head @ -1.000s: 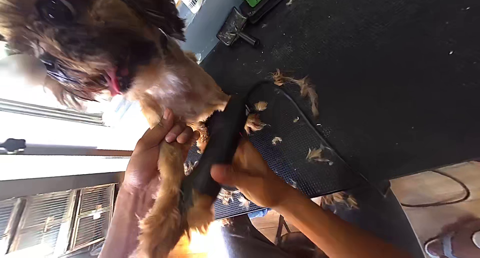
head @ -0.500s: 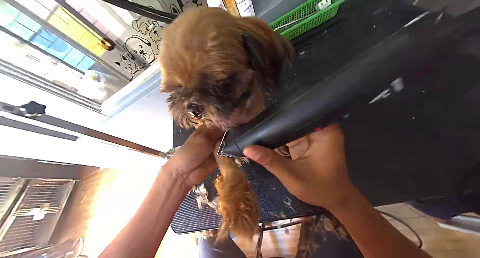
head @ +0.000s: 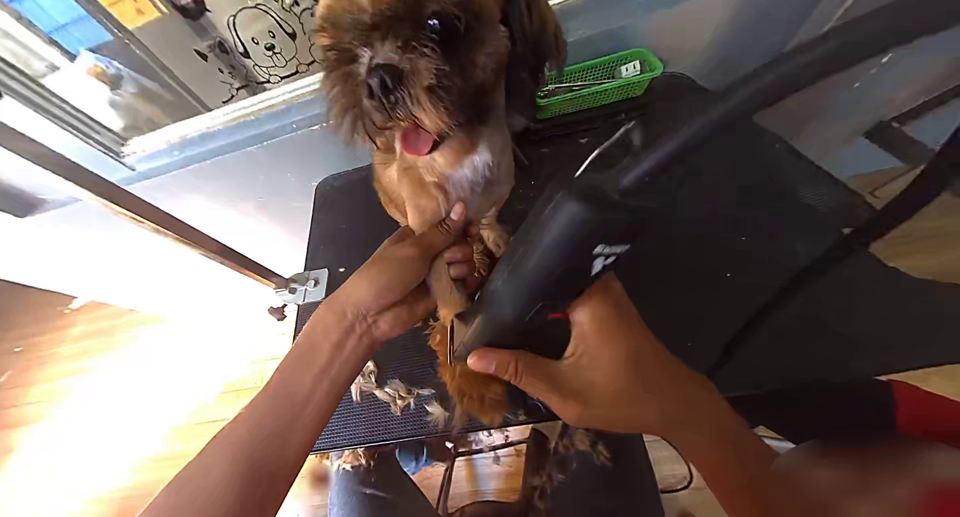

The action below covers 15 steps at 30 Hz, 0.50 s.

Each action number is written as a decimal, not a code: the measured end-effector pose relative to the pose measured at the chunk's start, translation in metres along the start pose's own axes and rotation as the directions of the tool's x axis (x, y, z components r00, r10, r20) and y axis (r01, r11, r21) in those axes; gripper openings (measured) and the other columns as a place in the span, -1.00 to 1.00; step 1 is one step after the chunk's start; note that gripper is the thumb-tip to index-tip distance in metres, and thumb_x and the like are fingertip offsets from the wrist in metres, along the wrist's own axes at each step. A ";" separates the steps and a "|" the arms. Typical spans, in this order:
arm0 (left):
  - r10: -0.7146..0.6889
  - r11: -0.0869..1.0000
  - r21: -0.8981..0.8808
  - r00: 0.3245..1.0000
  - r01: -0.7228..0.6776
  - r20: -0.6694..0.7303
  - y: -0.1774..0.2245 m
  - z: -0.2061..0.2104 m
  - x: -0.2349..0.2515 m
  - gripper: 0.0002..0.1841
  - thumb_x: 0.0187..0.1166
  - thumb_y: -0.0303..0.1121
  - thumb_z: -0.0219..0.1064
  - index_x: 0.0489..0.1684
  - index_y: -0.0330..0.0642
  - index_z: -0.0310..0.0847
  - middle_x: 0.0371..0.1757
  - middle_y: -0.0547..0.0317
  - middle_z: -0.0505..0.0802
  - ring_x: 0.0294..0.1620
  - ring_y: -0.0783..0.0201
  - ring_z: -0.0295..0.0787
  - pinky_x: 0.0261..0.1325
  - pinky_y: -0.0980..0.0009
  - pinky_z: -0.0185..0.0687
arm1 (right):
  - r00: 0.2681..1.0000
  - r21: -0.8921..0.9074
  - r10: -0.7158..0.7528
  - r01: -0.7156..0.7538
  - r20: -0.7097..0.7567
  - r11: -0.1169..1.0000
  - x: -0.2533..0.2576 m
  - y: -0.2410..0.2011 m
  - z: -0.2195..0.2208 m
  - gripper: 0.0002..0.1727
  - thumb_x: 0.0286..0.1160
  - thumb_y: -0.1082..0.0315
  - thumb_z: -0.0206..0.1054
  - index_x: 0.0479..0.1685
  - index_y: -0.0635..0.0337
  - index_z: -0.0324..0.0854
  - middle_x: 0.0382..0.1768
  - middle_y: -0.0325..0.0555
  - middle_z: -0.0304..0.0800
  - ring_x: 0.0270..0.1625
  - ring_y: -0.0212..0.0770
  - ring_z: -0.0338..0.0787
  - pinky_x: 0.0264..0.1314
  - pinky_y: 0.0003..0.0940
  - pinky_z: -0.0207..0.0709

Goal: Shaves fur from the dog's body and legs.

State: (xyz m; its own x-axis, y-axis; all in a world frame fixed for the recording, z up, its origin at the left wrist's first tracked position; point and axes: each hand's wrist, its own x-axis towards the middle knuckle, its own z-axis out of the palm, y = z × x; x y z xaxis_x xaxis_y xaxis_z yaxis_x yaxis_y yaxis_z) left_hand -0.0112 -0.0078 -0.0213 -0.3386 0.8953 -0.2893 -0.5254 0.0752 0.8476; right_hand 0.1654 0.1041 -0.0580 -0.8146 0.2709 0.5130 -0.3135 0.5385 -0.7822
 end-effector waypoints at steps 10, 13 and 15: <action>-0.046 0.998 -0.044 0.997 0.048 0.060 0.002 0.002 -0.012 -0.69 0.87 -0.19 0.02 -0.19 -0.09 0.63 -0.52 0.30 0.69 -0.50 0.48 0.67 -0.33 0.55 0.73 | 0.999 0.020 -0.031 0.030 0.020 0.999 0.017 -0.036 -0.003 -0.27 0.25 -0.03 0.64 0.35 0.17 0.49 -0.09 -0.43 0.85 -0.01 -0.56 0.85 -0.02 -0.54 0.85; -0.028 0.994 -0.103 0.992 0.041 0.120 -0.002 -0.002 -0.021 -0.68 0.77 -0.36 -0.01 -0.35 0.02 0.67 -0.40 0.27 0.86 -0.34 0.48 0.83 -0.24 0.52 0.79 | 0.985 -0.271 -0.157 0.134 -0.064 0.953 0.059 -0.051 -0.005 -0.15 0.24 -0.08 0.61 0.43 0.26 0.38 -0.07 -0.35 0.80 0.02 -0.57 0.81 0.03 -0.57 0.78; 0.000 0.986 -0.161 0.977 0.034 0.211 -0.006 -0.015 -0.021 -0.68 0.71 -0.42 0.05 -0.37 0.08 0.72 -0.35 0.27 0.89 -0.28 0.48 0.85 -0.14 0.53 0.79 | 0.980 -0.457 -0.198 0.183 0.017 0.870 0.078 -0.055 0.001 -0.16 0.17 -0.15 0.60 0.37 0.24 0.46 -0.16 -0.25 0.81 -0.08 -0.40 0.83 -0.11 -0.35 0.76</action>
State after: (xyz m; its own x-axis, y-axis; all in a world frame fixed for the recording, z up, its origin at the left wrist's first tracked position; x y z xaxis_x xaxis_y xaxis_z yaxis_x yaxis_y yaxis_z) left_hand -0.0132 -0.0334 -0.0270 -0.1661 0.9680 -0.1884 -0.6556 0.0343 0.7543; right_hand 0.1189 0.0950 0.0253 -0.7445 0.1459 0.6515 -0.1988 0.8831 -0.4249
